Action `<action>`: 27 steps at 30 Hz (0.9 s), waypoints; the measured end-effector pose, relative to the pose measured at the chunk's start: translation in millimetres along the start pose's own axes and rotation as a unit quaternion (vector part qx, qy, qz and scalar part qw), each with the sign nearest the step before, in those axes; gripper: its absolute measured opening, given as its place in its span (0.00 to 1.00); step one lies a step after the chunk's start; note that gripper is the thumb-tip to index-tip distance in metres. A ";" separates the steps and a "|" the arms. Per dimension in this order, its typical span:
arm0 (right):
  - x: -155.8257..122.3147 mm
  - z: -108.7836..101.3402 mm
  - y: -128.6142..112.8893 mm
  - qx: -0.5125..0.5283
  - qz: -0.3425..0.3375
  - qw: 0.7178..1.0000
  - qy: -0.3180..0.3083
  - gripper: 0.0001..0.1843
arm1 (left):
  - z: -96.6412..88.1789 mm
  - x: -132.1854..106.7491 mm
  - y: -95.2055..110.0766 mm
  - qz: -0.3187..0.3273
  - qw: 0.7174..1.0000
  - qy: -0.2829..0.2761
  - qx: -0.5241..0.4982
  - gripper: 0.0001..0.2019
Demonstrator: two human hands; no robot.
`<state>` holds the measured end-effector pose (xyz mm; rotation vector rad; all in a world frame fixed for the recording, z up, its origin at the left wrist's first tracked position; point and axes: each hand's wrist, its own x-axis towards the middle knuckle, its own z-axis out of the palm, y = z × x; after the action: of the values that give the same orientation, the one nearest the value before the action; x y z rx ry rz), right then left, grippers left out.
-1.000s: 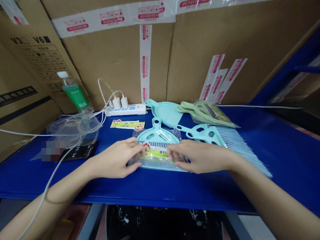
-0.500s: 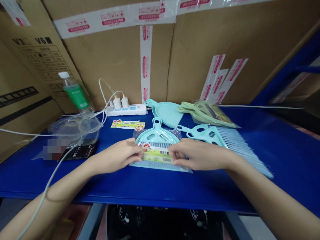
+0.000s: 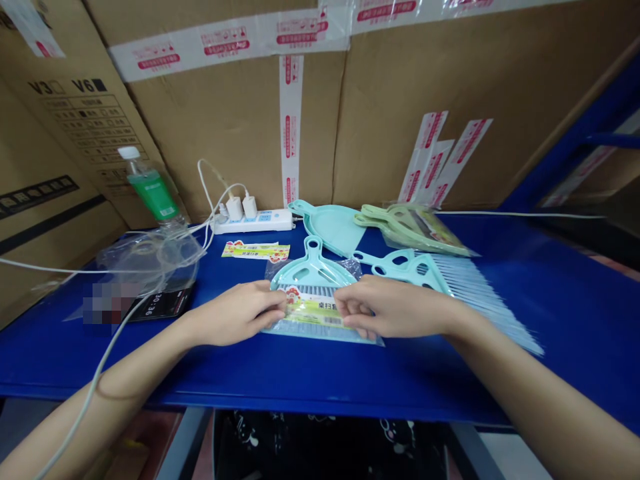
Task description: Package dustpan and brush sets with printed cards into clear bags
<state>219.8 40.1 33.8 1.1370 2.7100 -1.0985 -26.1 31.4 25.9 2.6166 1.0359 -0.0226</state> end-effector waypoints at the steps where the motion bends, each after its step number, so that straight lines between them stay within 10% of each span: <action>1: 0.2 0.4 -0.4 0.004 0.005 1.000 0.005 0.11 | 1.0 0.6 1.2 -0.005 1.000 0.002 0.013 0.11; 27: 4.3 8.5 -0.7 -0.156 0.032 0.981 0.110 0.13 | 10.9 1.4 6.2 -0.137 0.983 0.110 0.058 0.07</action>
<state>214.1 37.3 26.8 1.3443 2.8446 -0.5388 -19.8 24.8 17.2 2.6005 1.5080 0.1489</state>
